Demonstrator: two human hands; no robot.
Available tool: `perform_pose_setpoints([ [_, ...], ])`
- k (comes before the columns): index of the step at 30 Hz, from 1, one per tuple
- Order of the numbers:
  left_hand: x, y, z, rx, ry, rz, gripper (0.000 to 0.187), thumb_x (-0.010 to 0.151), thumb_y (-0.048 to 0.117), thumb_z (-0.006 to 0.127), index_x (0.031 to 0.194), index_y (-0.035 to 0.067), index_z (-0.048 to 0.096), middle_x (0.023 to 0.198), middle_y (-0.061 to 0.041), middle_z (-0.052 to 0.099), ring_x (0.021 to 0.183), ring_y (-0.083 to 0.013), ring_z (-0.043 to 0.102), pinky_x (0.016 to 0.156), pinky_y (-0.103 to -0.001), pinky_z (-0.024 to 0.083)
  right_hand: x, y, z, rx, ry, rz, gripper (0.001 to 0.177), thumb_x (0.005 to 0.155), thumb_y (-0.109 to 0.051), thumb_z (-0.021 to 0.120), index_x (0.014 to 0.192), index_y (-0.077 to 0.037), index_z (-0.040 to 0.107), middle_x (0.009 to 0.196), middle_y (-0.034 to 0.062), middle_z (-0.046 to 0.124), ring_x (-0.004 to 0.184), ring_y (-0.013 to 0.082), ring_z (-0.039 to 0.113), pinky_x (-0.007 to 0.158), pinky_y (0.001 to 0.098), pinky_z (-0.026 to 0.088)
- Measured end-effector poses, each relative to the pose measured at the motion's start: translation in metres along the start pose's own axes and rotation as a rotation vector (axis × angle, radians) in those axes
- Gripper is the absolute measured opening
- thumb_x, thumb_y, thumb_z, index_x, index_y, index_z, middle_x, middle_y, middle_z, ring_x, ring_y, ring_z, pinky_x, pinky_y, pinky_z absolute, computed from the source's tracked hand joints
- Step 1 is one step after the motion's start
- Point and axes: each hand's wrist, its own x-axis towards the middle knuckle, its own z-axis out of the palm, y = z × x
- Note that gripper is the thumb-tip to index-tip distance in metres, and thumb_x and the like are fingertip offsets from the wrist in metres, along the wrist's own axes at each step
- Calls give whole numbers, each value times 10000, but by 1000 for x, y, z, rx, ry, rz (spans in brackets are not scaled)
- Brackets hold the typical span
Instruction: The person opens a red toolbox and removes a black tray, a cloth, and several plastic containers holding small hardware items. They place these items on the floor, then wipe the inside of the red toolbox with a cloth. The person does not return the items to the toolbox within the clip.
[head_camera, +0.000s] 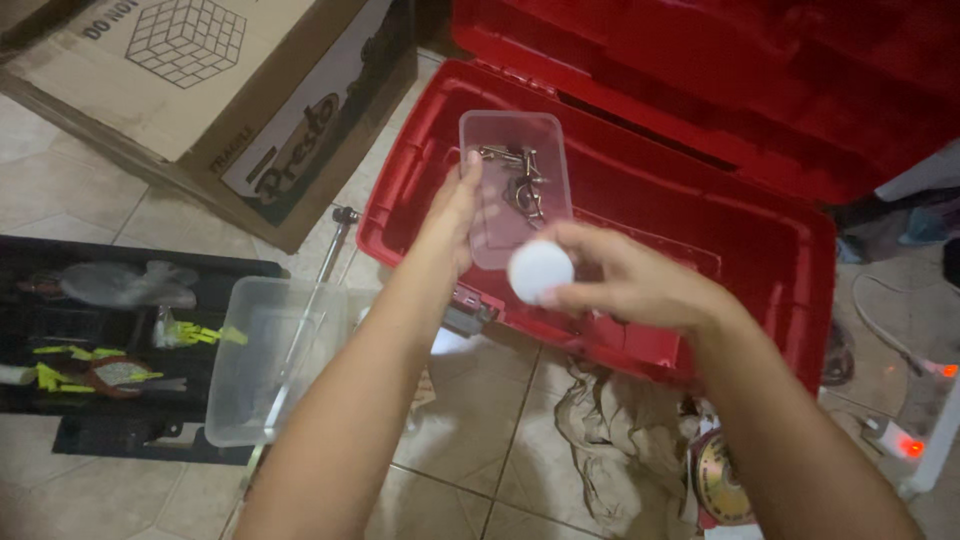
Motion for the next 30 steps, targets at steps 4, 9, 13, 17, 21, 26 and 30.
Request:
perform_pose_setpoints([
  [4,-1,-1,-2,-86,-33,18,861,834,694,577,1555,278,355,1326,-64,625,1136,-234,609,971,-525,506,21,-12,-2,147,227,182,476,849,-211,744,1286,-100,593,1095,31,720,980,172,706,802,352,589],
  [9,-15,8,2,-96,-123,41,930,798,734,562,1565,268,319,1320,-70,636,1149,-230,623,928,-464,495,-10,-33,-31,55,444,316,541,840,-173,721,1356,-123,567,1131,45,730,1044,197,712,914,379,578],
  [13,-37,23,1,-166,-177,131,896,819,706,600,1513,199,346,1275,-104,629,1101,-249,628,889,-457,534,-33,-53,-1,57,187,291,539,797,-190,745,1321,-145,626,1090,78,754,1036,215,702,904,429,571],
  [17,-70,58,-18,-39,-91,241,815,840,696,578,1441,163,439,1171,-99,649,984,-226,650,788,-432,563,-7,-56,52,101,-91,305,502,846,-286,694,1335,-194,622,1124,9,766,1064,182,726,931,384,599],
  [21,-117,95,-68,-5,-21,323,769,848,670,578,1408,152,478,1087,-78,658,865,-197,657,718,-395,566,34,-54,93,-50,-87,37,530,846,-256,710,1353,-150,600,1117,61,759,1079,205,719,944,349,545],
  [26,-160,111,-122,21,25,361,756,871,662,585,1396,124,499,1101,-78,649,879,-182,652,702,-385,557,111,-35,174,-325,57,-335,492,807,-186,788,1262,-40,671,1135,199,669,1026,311,650,889,404,499],
  [30,-168,105,-137,49,92,284,749,855,676,561,1378,142,519,1127,-71,677,893,-163,675,707,-367,567,150,-15,235,-141,50,-349,368,859,-194,758,1183,-40,675,1097,185,717,983,307,702,857,400,544],
])
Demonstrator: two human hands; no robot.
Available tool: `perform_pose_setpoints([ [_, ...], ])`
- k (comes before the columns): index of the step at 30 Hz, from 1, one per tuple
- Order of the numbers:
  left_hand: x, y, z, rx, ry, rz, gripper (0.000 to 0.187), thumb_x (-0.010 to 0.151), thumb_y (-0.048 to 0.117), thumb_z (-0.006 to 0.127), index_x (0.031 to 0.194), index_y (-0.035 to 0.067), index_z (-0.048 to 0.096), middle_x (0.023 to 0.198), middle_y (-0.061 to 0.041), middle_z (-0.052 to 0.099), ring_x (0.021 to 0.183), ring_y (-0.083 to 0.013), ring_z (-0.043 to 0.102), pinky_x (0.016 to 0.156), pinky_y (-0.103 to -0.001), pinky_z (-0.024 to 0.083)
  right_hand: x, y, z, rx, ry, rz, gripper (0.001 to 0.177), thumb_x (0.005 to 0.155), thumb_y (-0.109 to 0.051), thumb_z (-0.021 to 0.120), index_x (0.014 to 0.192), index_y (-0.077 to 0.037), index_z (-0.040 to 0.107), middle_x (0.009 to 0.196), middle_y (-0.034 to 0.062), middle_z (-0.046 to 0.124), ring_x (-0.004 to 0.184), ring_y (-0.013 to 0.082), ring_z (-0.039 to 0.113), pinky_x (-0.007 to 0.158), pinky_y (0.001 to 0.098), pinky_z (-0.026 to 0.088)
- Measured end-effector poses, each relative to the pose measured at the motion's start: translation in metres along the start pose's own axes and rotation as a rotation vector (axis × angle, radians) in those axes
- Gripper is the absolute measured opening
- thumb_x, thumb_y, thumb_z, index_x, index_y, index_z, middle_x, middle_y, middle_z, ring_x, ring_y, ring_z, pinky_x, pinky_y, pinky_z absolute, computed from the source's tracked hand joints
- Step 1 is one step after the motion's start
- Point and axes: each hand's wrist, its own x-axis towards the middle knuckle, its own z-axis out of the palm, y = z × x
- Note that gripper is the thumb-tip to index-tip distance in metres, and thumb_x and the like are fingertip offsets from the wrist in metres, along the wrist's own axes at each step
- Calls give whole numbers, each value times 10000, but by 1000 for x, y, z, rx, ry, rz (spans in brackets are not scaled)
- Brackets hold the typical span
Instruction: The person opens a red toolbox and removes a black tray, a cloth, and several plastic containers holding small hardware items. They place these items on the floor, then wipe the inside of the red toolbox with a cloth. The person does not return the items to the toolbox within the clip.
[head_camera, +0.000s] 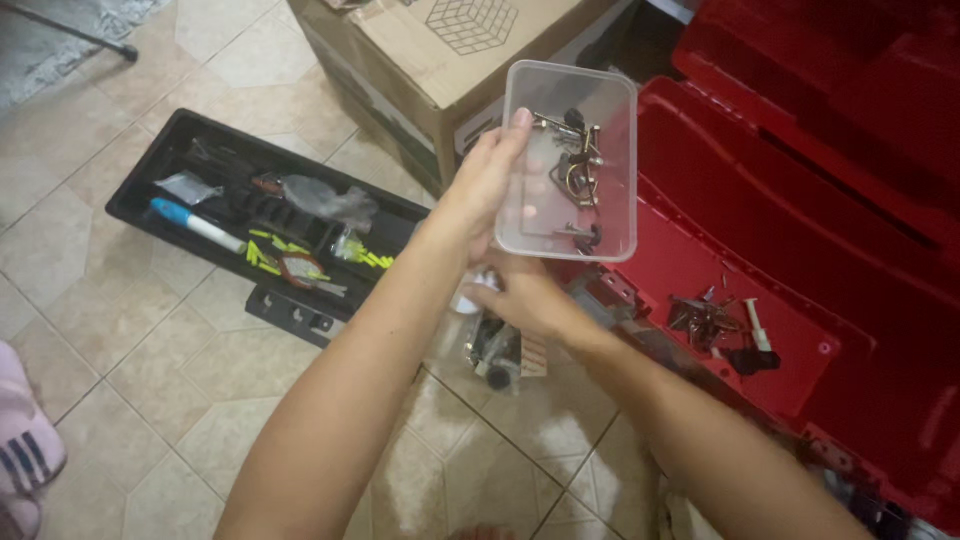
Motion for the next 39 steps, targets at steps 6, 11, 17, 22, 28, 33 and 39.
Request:
perform_pose_setpoints([
  [6,2,-6,9,-10,-1,-21,771,854,674,578,1406,139,517,1123,-68,645,875,-170,637,732,-387,551,-14,-12,-9,-63,-61,31,336,946,-171,650,1252,-34,658,1147,174,730,1034,292,710,886,397,554],
  [11,5,-11,34,-1,-72,-37,794,849,683,574,1428,146,490,1136,-59,678,910,-177,667,764,-399,570,-70,-32,-122,33,-357,83,282,966,-166,634,1225,-87,712,1070,75,782,977,184,727,881,347,579],
  [17,40,-43,93,-48,-173,-81,757,872,598,587,1481,193,392,1165,-58,626,976,-192,618,791,-402,566,-154,41,-279,141,-62,560,205,927,-66,655,1105,-53,757,968,75,777,833,141,716,781,343,602],
  [22,85,-90,138,-65,-173,-113,591,968,392,606,1448,121,394,1231,-73,630,1074,-197,631,873,-423,561,-187,151,-276,-408,161,682,240,860,-72,724,1097,-107,738,1053,74,778,945,162,723,852,359,574],
  [28,110,-128,160,-72,-28,-275,484,941,74,562,1388,101,377,1213,-151,583,1062,-292,629,844,-539,615,-181,209,-239,-598,-175,711,440,790,-415,844,1109,-136,727,1046,160,746,954,349,705,853,453,556],
  [33,115,-130,158,-69,38,-334,489,932,51,559,1368,112,346,1235,-188,571,1052,-324,655,827,-577,624,-177,239,-227,-591,-136,677,339,777,-329,779,1060,-143,754,1003,156,766,931,350,723,835,472,571],
  [39,125,-140,145,-168,43,-312,500,911,26,573,1360,97,364,1216,-167,596,1026,-279,653,827,-565,619,-193,235,-262,-415,-39,875,222,788,-220,783,981,-109,780,938,100,798,852,250,768,818,399,599],
])
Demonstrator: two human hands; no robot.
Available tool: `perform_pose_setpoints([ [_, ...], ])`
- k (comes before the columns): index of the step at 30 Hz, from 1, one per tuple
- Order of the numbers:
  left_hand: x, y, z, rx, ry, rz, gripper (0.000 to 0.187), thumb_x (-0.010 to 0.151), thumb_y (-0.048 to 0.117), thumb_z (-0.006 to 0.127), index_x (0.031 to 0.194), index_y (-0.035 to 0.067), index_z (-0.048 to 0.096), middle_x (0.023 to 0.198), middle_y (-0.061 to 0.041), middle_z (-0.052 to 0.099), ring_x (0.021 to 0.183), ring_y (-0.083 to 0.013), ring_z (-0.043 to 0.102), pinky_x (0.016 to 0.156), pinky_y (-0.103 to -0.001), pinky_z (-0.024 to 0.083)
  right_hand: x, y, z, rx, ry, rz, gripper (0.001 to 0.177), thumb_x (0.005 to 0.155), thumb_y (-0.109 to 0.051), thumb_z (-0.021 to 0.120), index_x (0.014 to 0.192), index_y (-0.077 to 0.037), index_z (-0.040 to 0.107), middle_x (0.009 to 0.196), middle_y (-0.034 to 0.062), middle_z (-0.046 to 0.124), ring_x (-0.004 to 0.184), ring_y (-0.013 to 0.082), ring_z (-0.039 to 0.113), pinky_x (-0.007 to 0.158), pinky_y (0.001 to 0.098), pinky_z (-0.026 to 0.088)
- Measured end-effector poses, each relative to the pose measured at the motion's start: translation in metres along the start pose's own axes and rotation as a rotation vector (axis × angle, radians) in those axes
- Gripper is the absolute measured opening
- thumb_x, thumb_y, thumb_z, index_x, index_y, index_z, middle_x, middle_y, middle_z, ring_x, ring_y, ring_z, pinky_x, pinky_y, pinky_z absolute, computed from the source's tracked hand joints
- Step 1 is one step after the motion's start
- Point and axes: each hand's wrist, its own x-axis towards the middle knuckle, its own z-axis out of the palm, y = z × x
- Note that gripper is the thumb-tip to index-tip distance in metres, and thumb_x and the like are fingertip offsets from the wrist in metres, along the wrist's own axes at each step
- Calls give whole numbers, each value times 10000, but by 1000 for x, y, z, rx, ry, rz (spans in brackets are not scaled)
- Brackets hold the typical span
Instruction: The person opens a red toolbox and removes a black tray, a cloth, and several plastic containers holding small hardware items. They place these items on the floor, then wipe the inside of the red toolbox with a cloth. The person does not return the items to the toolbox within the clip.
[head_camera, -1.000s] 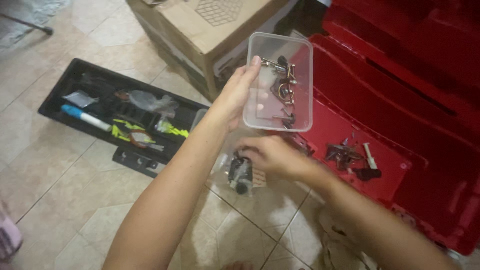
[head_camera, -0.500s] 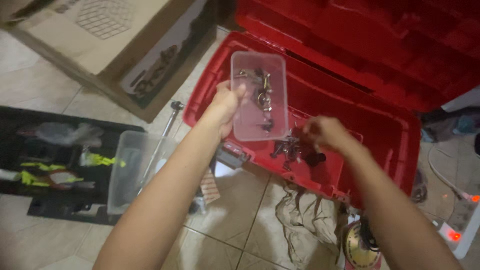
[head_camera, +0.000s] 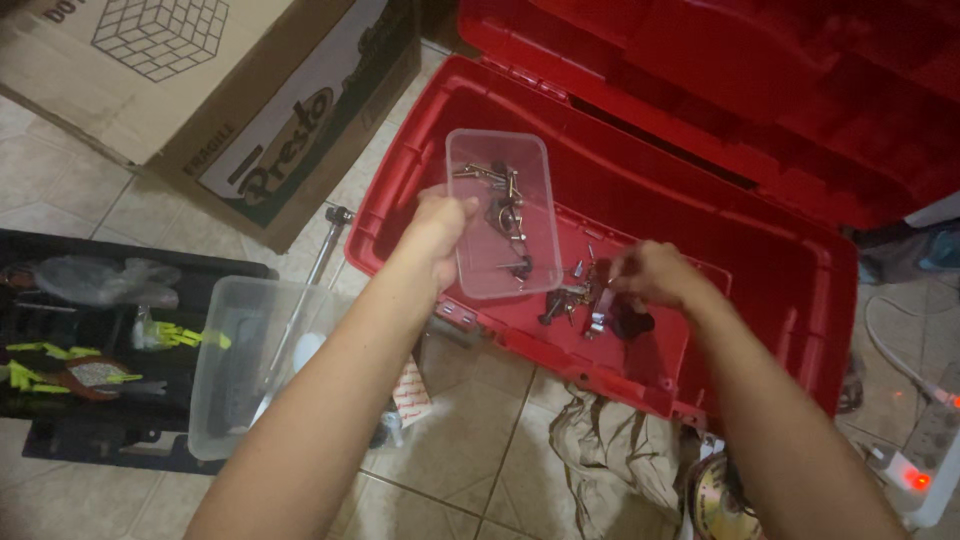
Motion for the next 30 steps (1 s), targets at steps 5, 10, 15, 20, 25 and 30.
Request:
perform_pose_setpoints([
  [5,2,-2,-2,13,-7,15,478,923,38,596,1357,84,401,1194,-154,619,985,-248,635,840,-517,607,-39,-19,-37,265,65,8,112,861,-125,747,954,-62,759,897,94,799,876,211,753,820,382,588],
  [10,1,-1,-3,-3,-15,-13,478,914,18,572,1347,101,387,1193,-129,622,1015,-223,638,846,-508,609,-64,-44,-55,320,140,83,112,873,-146,767,946,-66,739,956,59,789,960,193,743,893,410,585],
  [15,13,-10,-6,-37,-61,63,471,941,16,595,1373,57,410,1207,-163,648,1057,-260,638,887,-459,593,-72,-44,-59,692,147,-46,134,885,-166,702,979,-72,681,1273,88,709,1102,261,706,958,454,604],
  [20,2,0,-3,96,-93,55,511,922,171,604,1406,89,461,1277,-85,662,1107,-209,634,908,-446,532,-76,-41,-63,1210,69,-150,92,970,-139,614,1029,-111,550,1374,206,619,1217,316,663,969,492,563],
  [25,-50,24,11,127,-148,177,674,893,438,664,1420,140,367,1320,-84,625,1138,-193,626,930,-450,502,-88,-52,-69,1424,15,-333,53,1035,-160,558,1075,-135,533,1388,191,609,1223,344,646,983,506,555],
  [30,-98,46,8,160,-202,239,718,876,530,633,1420,113,419,1309,-83,626,1120,-196,641,912,-430,537,-96,-72,-78,1414,79,-312,68,1065,-177,508,1119,-139,522,1315,198,640,1192,338,647,1009,498,560],
])
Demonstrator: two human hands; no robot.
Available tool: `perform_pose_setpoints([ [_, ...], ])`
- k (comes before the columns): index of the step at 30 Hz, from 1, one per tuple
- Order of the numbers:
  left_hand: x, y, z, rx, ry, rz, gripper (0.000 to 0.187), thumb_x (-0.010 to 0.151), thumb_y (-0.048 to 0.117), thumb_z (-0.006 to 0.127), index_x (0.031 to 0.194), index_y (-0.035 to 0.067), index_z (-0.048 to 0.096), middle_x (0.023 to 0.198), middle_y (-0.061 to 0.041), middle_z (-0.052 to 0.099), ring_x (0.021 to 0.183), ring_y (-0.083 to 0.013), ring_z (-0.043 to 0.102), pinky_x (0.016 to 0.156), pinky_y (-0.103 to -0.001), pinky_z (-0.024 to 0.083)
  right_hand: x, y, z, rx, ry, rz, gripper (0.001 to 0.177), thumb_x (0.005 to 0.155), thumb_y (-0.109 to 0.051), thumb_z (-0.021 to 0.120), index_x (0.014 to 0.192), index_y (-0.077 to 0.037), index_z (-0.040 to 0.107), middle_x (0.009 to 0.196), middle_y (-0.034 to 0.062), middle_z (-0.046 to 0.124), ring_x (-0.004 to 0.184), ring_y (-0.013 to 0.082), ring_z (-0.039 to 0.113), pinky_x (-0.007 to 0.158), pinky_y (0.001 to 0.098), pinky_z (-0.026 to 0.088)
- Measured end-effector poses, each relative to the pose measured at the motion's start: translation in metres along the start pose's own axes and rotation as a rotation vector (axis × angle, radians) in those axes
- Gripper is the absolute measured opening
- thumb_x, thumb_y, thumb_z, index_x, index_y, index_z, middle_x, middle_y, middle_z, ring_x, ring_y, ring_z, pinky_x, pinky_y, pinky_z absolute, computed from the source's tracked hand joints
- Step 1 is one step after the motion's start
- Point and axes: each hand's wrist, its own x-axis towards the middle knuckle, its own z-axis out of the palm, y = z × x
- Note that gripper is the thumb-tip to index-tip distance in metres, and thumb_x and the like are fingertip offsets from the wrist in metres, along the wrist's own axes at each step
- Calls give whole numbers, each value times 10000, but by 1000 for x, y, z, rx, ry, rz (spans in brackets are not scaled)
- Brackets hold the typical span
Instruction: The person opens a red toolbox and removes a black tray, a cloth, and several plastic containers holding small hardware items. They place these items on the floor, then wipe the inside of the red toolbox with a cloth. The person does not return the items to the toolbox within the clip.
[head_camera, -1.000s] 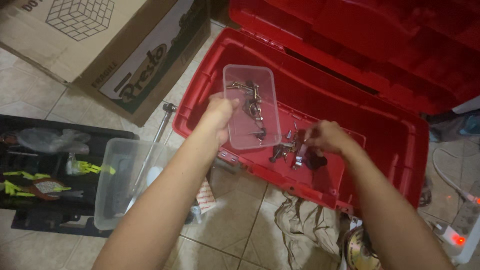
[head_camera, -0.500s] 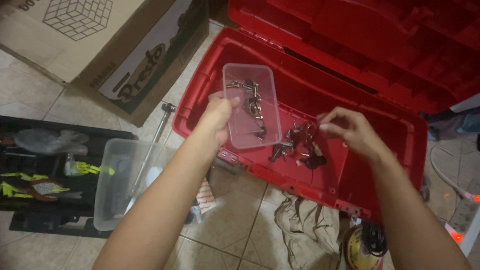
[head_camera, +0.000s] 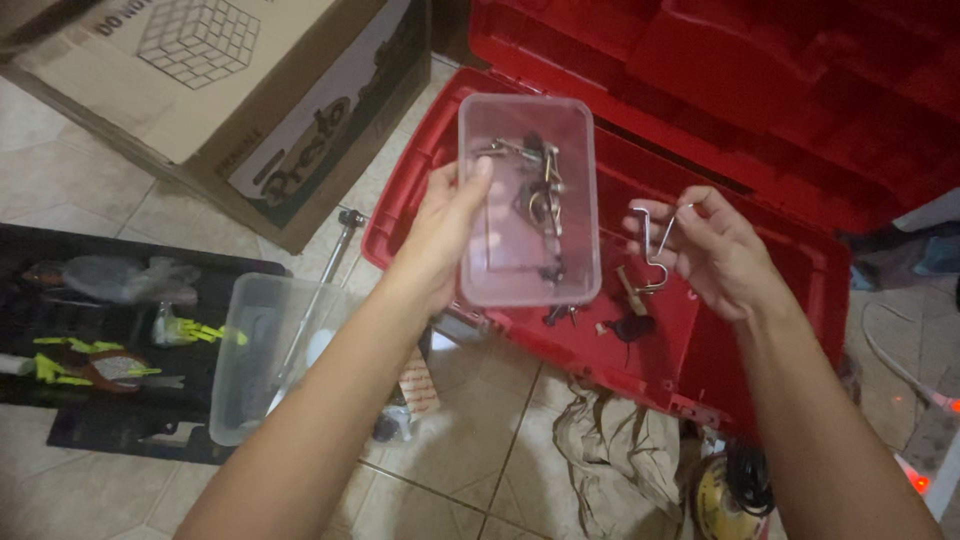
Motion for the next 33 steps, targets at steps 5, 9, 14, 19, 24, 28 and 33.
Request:
perform_pose_setpoints([
  [5,-24,13,-13,19,-1,-14,681,909,529,607,1410,90,463,1246,-76,646,1092,-187,635,898,-408,533,5,-11,8,-41,148,69,133,1079,-209,472,1179,-131,512,1211,181,670,1067,272,683,894,426,587],
  [9,-30,13,-23,-1,46,-53,653,918,516,603,1404,107,456,1206,-61,643,1075,-178,631,888,-402,533,14,-4,7,-152,291,209,316,1059,-283,530,1342,-144,509,1120,149,707,835,177,641,735,331,540],
  [14,-37,12,-29,-52,39,-30,631,906,507,619,1374,105,485,1200,-52,656,1063,-175,636,870,-392,527,19,6,10,-185,229,207,569,945,-120,671,1463,-141,438,1127,148,731,762,122,595,754,286,532],
  [19,-47,16,-33,-81,50,5,615,910,501,634,1358,104,490,1185,-51,642,1043,-171,629,861,-392,530,29,0,43,-78,-5,175,509,932,-91,666,1416,-82,506,1127,135,735,830,111,636,789,266,537],
  [24,-68,21,-44,-106,47,44,594,919,481,622,1355,105,477,1172,-56,644,1017,-174,639,829,-380,562,26,-12,89,-73,-49,201,334,963,-129,643,1290,-111,576,957,34,660,782,116,645,703,288,577],
  [28,-94,31,-63,-214,6,136,568,974,452,619,1384,74,510,1222,-89,648,1090,-191,642,911,-362,567,22,-10,138,-134,-78,214,278,991,-169,634,1264,-126,608,938,31,669,691,112,611,537,237,467],
  [33,-130,62,-108,-302,-27,212,539,1005,452,590,1375,61,546,1245,-101,645,1086,-204,652,933,-387,569,7,11,203,-33,-243,318,376,909,-76,600,1285,-93,589,1016,67,671,829,169,664,722,311,569],
])
